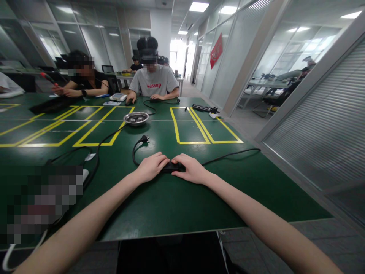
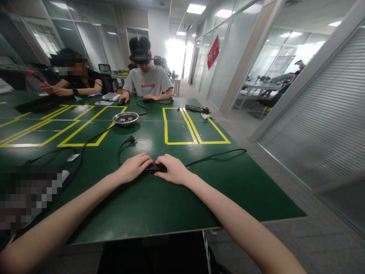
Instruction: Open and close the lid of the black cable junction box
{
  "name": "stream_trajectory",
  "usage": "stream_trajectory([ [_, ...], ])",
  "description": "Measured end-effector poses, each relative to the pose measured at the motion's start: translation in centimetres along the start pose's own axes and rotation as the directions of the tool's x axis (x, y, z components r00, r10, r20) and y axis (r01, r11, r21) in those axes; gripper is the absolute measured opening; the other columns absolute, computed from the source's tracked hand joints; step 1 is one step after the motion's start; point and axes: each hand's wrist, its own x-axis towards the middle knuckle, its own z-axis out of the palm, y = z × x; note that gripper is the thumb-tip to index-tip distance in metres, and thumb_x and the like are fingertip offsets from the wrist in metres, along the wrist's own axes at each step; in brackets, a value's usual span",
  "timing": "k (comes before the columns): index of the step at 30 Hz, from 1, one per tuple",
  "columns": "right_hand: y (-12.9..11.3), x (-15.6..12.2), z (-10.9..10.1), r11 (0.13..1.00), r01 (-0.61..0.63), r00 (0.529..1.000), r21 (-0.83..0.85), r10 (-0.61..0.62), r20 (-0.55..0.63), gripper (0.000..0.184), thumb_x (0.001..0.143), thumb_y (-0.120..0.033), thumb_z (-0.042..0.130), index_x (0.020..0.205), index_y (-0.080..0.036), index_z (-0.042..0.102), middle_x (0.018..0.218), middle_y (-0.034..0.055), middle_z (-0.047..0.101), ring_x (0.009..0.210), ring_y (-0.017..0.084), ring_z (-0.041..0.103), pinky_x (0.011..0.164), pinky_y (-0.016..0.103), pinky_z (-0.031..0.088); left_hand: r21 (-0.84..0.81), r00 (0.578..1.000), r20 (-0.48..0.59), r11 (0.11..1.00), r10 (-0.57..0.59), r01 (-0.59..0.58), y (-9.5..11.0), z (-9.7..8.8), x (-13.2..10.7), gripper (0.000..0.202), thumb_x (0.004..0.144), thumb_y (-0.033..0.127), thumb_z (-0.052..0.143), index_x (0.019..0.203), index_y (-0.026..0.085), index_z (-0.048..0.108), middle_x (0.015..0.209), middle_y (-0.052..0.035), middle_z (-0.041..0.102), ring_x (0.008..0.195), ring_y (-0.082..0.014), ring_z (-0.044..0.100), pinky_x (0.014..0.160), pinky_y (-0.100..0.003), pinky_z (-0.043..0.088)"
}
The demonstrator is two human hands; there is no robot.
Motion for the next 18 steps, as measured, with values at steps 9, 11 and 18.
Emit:
stream_trajectory([
  [9, -0.2, 0.1, -0.2, 0.981, 0.183, 0.98, -0.07, -0.188, -0.069, 0.021, 0.085, -0.019, 0.073, 0.103, -0.02, 0.061, 0.107, 0.0102, 0.072, 0.097, 0.026, 0.064, 0.085, 0.04, 0.053, 0.198, 0.996, 0.082, 0.98, -0.019, 0.003, 0.7, -1.1, -0.2, 0.045, 0.089, 0.067, 0.061, 0.085, 0.022, 0.06, 0.085, -0.0027, 0.07, 0.077, -0.0232, 0.066, 0.06, -0.028, 0.034],
  [11, -0.3, 0.1, -0.3, 0.979, 0.188, 0.976, -0.076, -0.195, -0.093, 0.024, 0.085, -0.018, 0.073, 0.106, -0.02, 0.061, 0.106, 0.0099, 0.072, 0.097, 0.026, 0.064, 0.085, 0.04, 0.054, 0.223, 0.995, 0.101, 0.975, -0.005, -0.018, 0.8, -1.3, -0.3, 0.047, 0.086, 0.069, 0.064, 0.084, 0.022, 0.058, 0.085, -0.003, 0.071, 0.077, -0.0241, 0.066, 0.059, -0.028, 0.033],
  [18, 0.0, 0.2, -0.4, 0.993, 0.086, 0.993, -0.085, -0.092, -0.07, 0.054, 0.08, -0.022, 0.08, 0.129, -0.019, 0.06, 0.112, 0.0105, 0.072, 0.1, 0.026, 0.067, 0.087, 0.04, 0.055, 0.242, 0.994, 0.072, 0.966, 0.077, -0.093, 0.9, -1.0, -0.6, 0.043, 0.085, 0.06, 0.072, 0.093, 0.023, 0.053, 0.089, -0.0018, 0.072, 0.077, -0.0246, 0.069, 0.059, -0.028, 0.033],
])
